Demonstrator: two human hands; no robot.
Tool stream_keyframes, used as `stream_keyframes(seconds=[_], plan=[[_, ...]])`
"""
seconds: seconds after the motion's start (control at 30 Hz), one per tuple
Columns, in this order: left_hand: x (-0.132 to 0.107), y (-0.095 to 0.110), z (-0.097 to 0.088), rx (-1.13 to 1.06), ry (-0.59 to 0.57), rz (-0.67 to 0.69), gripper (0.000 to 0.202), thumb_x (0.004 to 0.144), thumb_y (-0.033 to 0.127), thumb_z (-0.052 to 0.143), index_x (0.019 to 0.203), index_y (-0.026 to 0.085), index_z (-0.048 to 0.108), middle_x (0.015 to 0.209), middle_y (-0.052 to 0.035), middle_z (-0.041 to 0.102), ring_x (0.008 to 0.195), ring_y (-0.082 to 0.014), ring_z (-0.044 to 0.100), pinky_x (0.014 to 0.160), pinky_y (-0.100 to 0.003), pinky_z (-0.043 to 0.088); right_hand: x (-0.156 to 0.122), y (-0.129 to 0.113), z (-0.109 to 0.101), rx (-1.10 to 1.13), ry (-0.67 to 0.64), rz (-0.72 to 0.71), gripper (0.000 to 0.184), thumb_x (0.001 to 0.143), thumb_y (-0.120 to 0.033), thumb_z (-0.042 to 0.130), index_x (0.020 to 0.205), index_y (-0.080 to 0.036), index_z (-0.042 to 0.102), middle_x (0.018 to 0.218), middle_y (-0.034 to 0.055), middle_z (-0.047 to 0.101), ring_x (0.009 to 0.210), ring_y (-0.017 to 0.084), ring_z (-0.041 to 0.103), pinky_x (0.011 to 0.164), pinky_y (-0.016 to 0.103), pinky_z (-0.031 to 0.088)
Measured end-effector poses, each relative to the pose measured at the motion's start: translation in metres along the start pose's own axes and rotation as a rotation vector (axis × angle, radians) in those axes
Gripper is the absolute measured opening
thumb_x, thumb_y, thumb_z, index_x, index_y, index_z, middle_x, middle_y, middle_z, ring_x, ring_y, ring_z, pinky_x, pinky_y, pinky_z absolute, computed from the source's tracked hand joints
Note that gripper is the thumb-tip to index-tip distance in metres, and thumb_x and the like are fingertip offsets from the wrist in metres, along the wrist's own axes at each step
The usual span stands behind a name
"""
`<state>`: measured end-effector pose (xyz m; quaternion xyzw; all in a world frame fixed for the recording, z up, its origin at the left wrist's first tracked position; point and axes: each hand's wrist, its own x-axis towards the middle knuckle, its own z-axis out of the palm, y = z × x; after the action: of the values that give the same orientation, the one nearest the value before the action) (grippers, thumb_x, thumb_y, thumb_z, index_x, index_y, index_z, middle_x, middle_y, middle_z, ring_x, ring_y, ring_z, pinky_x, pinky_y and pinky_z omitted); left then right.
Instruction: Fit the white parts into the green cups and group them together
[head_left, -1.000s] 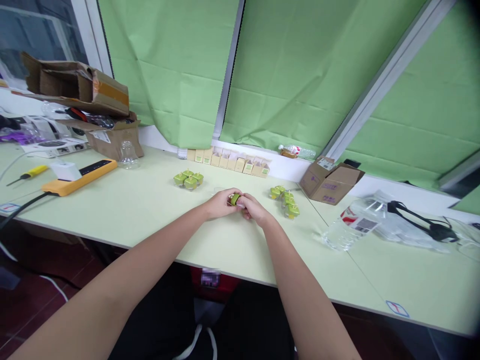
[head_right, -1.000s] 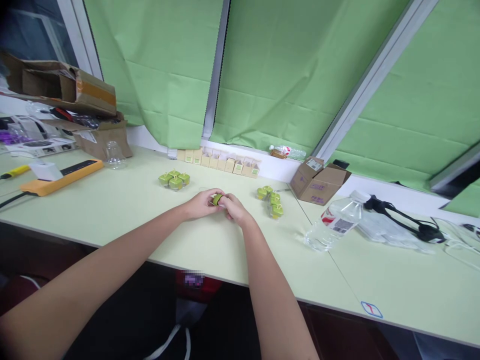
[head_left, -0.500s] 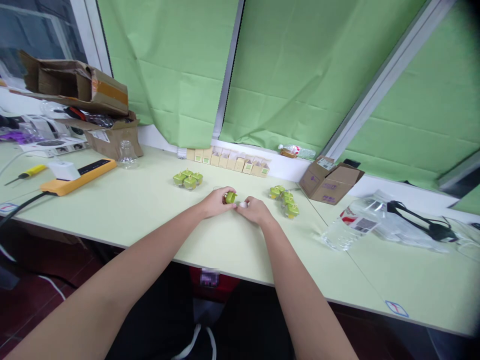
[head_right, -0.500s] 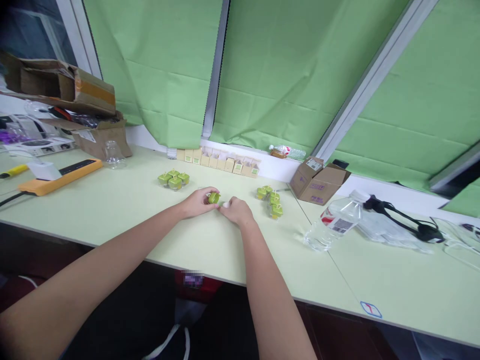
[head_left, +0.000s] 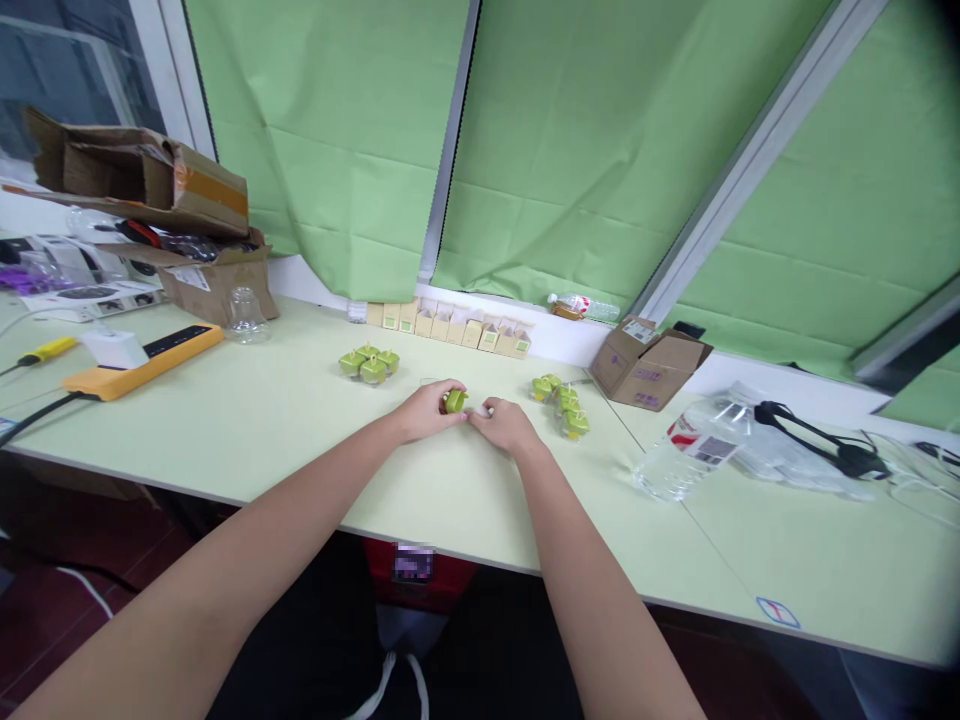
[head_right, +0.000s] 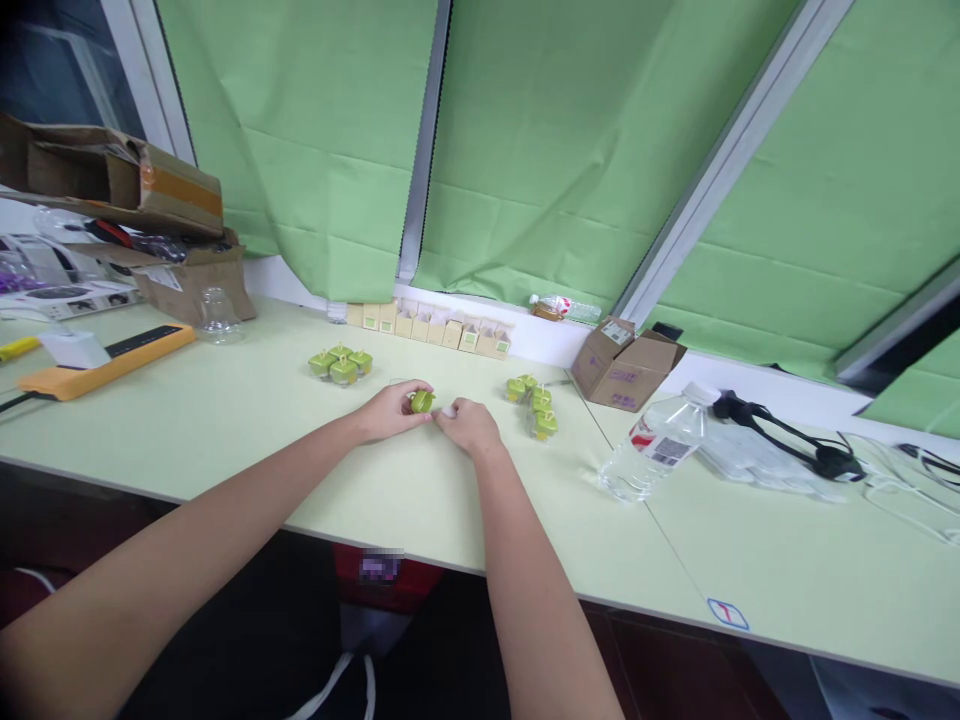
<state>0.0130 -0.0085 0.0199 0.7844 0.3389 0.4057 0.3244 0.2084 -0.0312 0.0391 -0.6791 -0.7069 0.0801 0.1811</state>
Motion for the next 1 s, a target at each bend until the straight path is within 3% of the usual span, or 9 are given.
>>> stream_keyframes(seconds=[0.77,1.0], plan=[[-0.0019,0.0094,-0.0050,0.077,0.021,0.001,0.046,0.075,0.037,0.068,0.117,0.019,0.061,0.081,-0.0014,0.061,0.067,-0.0136,0.055,0.063,-0.027,0.048,-0.0012,-0.0052,-0.0052,0.026,0.035,0.082,0.040,0.083,-0.058,0.058,0.092,-0.020,0.066,0.090,0.0119,0.071,0.084,0.025,0.064,0.066,0.030,0.039],[-0.0003,0.0042,-0.0041,0.073,0.049,0.025,0.044,0.076,0.033,0.068,0.117,0.020,0.061,0.082,-0.0010,0.061,0.064,-0.0121,0.054,0.061,-0.026,0.046,0.0047,-0.0058,-0.0073,0.225,0.244,0.045,0.034,0.089,-0.049,0.047,0.099,-0.021,0.064,0.080,0.0052,0.067,0.077,0.020,0.059,0.069,0.029,0.039]])
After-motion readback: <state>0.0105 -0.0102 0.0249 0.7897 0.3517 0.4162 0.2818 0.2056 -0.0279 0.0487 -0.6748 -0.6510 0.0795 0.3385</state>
